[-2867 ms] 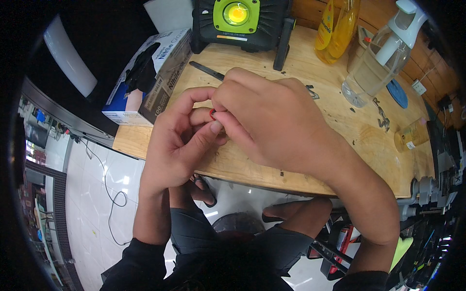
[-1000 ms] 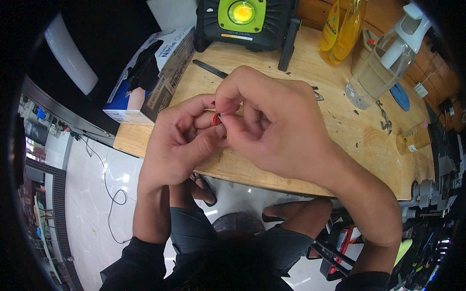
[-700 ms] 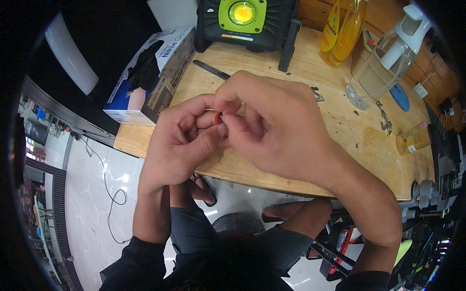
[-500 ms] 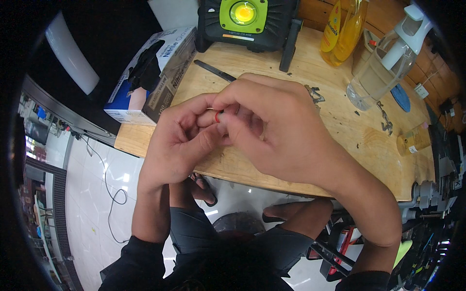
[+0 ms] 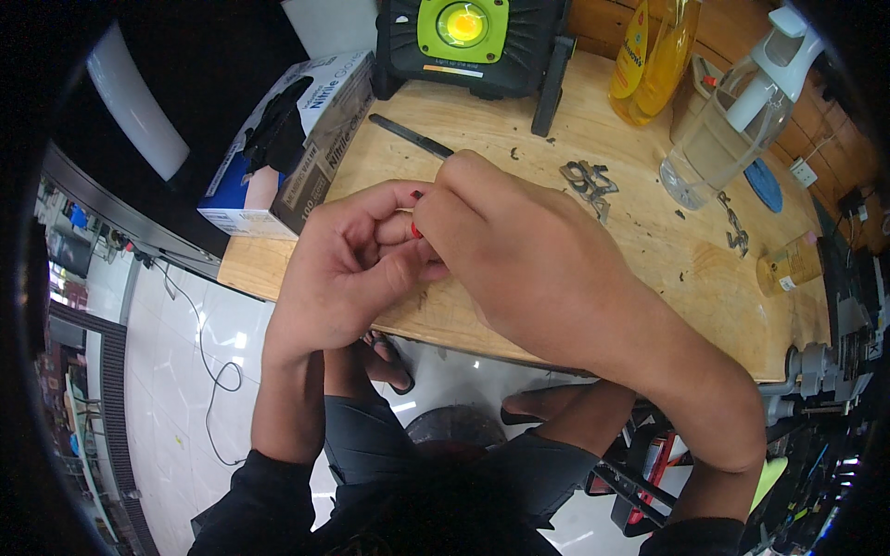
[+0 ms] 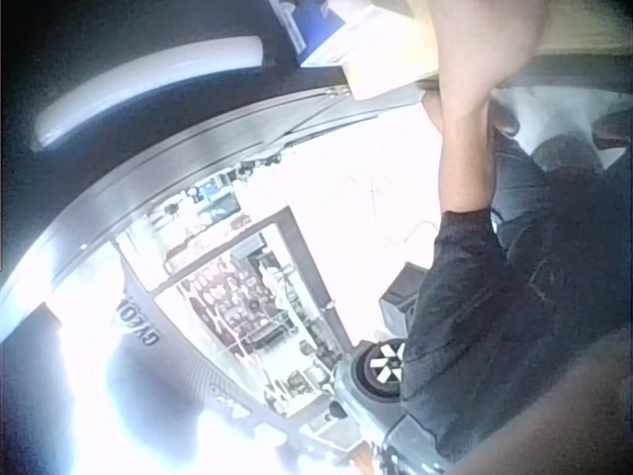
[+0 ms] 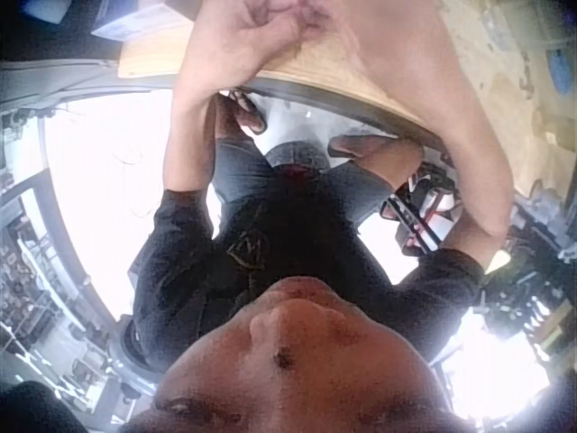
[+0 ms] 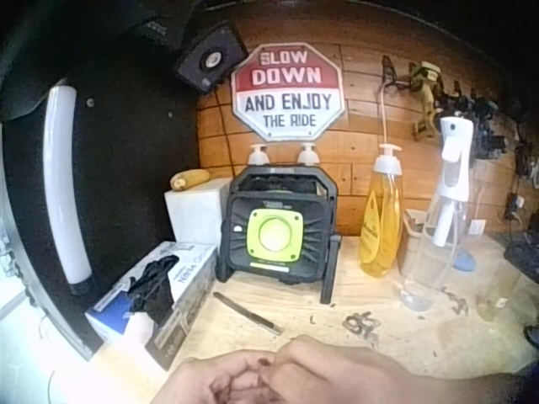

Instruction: The person manipulates a small red electronic component, peeling back a protective layer and inspecting the internal parts. They then use a metal file to smooth the edges of a small metal piece on a wooden workbench.

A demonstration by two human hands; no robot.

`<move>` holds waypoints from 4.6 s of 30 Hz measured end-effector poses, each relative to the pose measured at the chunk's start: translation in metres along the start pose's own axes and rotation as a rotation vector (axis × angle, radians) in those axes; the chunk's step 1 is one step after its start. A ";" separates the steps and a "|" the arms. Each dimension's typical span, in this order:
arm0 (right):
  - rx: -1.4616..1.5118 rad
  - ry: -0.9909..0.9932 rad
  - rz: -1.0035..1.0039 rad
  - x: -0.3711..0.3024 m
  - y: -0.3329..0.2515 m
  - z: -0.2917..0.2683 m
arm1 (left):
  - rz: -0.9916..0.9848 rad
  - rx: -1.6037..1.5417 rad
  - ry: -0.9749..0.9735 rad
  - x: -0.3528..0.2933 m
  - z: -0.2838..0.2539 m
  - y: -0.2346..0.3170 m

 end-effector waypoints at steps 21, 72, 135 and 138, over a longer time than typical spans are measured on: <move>-0.154 0.086 -0.314 0.000 0.013 0.006 | -0.024 -0.099 0.000 -0.001 0.002 0.003; 0.229 0.143 -0.060 0.006 0.016 0.004 | -0.007 -0.107 0.049 0.000 0.004 0.000; 0.501 0.184 0.049 0.002 0.011 0.012 | 0.050 -0.086 0.128 -0.002 0.005 0.004; 0.479 0.168 0.046 0.003 0.010 0.008 | 0.040 -0.122 0.128 -0.003 0.004 0.003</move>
Point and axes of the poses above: each hand's wrist, its own x-axis towards the middle knuckle, its own z-axis out of the palm, y = z × x, the point moved 1 cm from there along x, towards the middle knuckle, and after that the axes turned 13 degrees about x, right-handed, at the moved point
